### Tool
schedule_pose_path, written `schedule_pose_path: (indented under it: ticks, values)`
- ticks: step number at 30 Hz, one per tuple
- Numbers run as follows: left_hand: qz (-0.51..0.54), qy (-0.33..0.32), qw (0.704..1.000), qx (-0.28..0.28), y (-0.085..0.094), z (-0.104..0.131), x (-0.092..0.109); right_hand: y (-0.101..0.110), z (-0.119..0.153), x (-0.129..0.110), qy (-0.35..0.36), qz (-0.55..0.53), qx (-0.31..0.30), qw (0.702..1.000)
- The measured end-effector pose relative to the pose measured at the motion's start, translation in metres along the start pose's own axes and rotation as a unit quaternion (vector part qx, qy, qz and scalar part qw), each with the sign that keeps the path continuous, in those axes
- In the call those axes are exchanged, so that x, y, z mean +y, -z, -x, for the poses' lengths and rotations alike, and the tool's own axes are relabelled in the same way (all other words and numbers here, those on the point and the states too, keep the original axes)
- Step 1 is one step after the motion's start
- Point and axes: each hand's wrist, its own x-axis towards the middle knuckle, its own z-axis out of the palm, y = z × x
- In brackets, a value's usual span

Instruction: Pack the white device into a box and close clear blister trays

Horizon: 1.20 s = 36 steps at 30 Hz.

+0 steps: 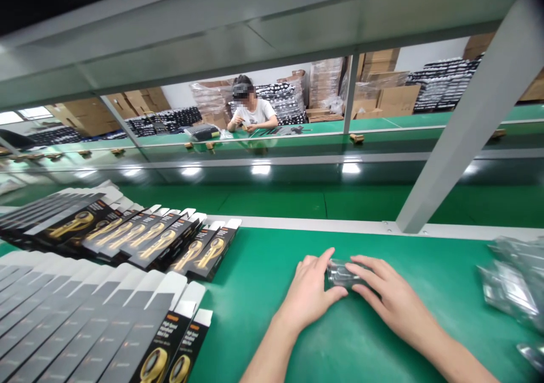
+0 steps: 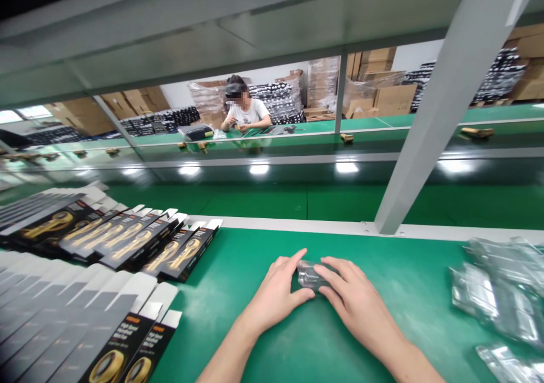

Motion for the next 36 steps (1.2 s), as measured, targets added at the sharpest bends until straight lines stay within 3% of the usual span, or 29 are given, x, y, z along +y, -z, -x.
schedule_pose_path:
  ticks: [5,17,26,32,36]
  values:
    - [0.01,0.006,1.0,0.008,-0.001,-0.001,0.0,0.003,-0.002,-0.001,-0.004,-0.011,0.008,1.0]
    - [0.04,-0.011,0.999,-0.001,-0.003,-0.003,-0.004,0.012,-0.007,-0.004,0.008,-0.079,-0.06,0.995]
    - [0.019,-0.033,0.999,-0.011,-0.004,-0.003,-0.003,0.016,-0.007,-0.009,0.043,-0.061,-0.071,0.995]
    - [0.027,-0.021,0.999,-0.017,-0.002,-0.003,-0.001,0.016,-0.003,-0.008,0.004,-0.077,-0.1,0.992]
    - [0.025,-0.012,1.0,-0.011,-0.001,-0.003,-0.006,0.012,0.003,-0.009,-0.04,-0.077,-0.061,0.994]
